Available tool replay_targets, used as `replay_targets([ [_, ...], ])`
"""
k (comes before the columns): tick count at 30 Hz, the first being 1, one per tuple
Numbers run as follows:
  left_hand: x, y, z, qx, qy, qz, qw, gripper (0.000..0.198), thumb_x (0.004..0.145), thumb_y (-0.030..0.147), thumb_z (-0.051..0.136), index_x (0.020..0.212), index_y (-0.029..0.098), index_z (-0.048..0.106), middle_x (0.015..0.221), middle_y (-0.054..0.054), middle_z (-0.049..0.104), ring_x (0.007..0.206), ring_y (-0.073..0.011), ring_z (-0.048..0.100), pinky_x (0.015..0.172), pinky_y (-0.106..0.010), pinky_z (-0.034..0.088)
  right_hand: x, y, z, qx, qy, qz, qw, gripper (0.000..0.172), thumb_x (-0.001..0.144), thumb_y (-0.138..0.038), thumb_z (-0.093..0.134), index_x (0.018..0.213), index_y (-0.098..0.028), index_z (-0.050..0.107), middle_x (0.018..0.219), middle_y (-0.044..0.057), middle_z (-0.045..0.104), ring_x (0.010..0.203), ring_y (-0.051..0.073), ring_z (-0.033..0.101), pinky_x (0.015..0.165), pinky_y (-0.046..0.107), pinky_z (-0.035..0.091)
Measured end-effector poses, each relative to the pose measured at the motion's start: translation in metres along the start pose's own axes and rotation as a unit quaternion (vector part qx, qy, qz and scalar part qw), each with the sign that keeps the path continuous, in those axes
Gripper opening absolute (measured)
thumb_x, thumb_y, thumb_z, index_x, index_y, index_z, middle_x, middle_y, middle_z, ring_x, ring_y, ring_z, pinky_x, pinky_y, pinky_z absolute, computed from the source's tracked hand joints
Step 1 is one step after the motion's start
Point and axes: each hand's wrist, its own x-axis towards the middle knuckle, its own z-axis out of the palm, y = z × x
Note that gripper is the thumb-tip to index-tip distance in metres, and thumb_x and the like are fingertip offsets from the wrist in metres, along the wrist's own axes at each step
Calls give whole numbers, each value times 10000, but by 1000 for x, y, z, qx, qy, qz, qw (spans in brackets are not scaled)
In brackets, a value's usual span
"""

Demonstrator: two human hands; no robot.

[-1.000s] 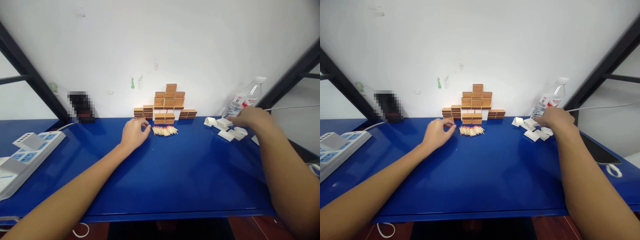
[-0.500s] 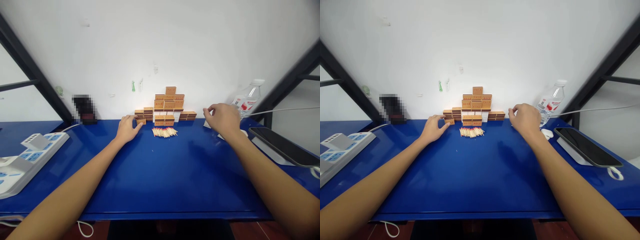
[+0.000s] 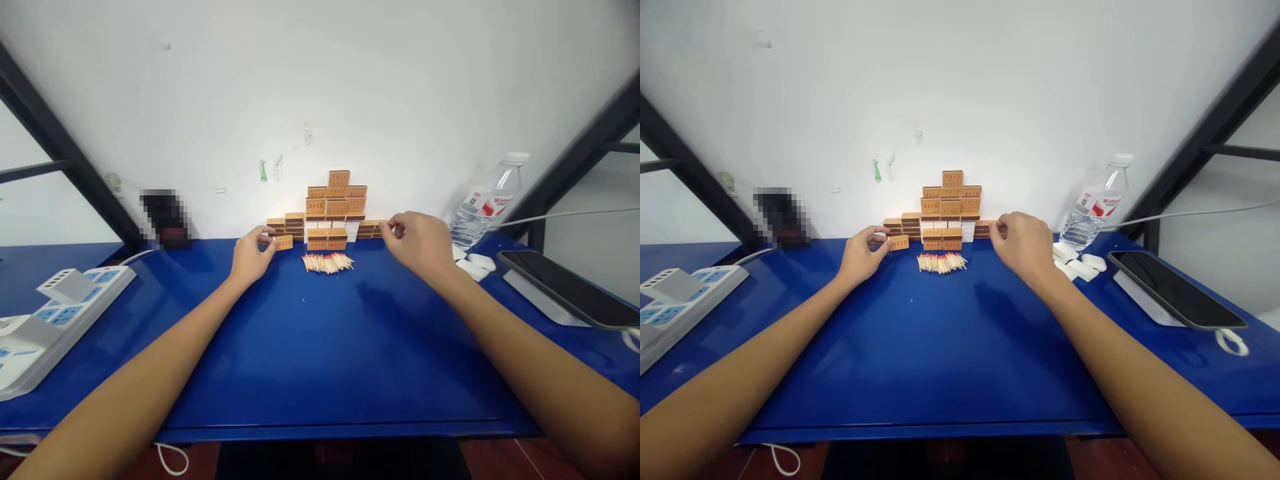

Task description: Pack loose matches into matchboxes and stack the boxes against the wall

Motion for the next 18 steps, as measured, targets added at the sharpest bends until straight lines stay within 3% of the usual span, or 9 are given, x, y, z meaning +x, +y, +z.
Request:
replay_targets([
  [2, -1, 10, 2, -55, -5, -7, 998, 288, 918, 311, 656, 1168, 174, 694, 930, -65, 793, 913, -222, 767, 870, -346, 579, -3, -5, 4, 78, -14, -29, 996, 299, 962, -372, 575, 806, -176, 740, 803, 106, 747, 738, 252, 655, 650, 350, 389],
  [4, -7, 25, 5, -157, -33, -32, 986, 333, 902, 360, 696, 1163, 154, 710, 931, -82, 799, 853, -222, 775, 781, -324, 584, -8, -15, 7, 223, -83, -55, 970, 296, 959, -428, 612, 952, -171, 758, 847, 96, 754, 739, 230, 655, 650, 337, 432],
  [7, -23, 51, 11, -289, -108, -59, 949, 387, 836, 403, 794, 1132, 158, 744, 909, -77, 796, 769, -215, 767, 638, -285, 534, -19, -35, 7, 432, -250, -33, 866, 454, 945, -537, 646, 1195, -163, 704, 961, 103, 765, 715, 199, 658, 554, 302, 448],
  [10, -39, 70, 15, -300, -149, -44, 941, 359, 866, 420, 790, 1107, 156, 749, 911, -81, 790, 758, -204, 760, 641, -288, 541, -29, -52, 3, 510, -322, -1, 798, 451, 913, -574, 690, 1076, -153, 710, 919, 91, 754, 619, 138, 592, 491, 265, 395],
  [12, -45, 74, 16, -238, -125, 22, 963, 355, 878, 424, 791, 1121, 170, 746, 976, -85, 787, 748, -186, 735, 647, -298, 546, -32, -57, -1, 532, -326, 11, 781, 442, 897, -582, 714, 983, -148, 715, 867, 72, 740, 577, 101, 534, 485, 249, 370],
  [14, -48, 75, 15, -148, -83, 135, 976, 349, 866, 390, 818, 1144, 193, 741, 1046, -77, 776, 794, -176, 707, 708, -312, 558, -34, -59, -3, 544, -334, 21, 770, 458, 889, -595, 723, 973, -146, 721, 811, 50, 718, 556, 86, 501, 476, 240, 354],
  [16, -49, 73, 15, -81, -53, 226, 969, 332, 875, 341, 823, 1166, 209, 731, 1077, -65, 765, 857, -175, 687, 778, -321, 565, -34, -59, -3, 551, -339, 29, 762, 481, 881, -610, 729, 1012, -147, 719, 767, 33, 694, 545, 88, 497, 460, 238, 349],
  [18, -48, 71, 14, -58, -33, 251, 966, 306, 900, 303, 804, 1180, 212, 721, 1063, -55, 764, 872, -172, 682, 792, -318, 568, -35, -59, -1, 564, -316, 49, 762, 515, 863, -616, 750, 1098, -163, 684, 771, 21, 685, 547, 98, 515, 434, 233, 352],
])
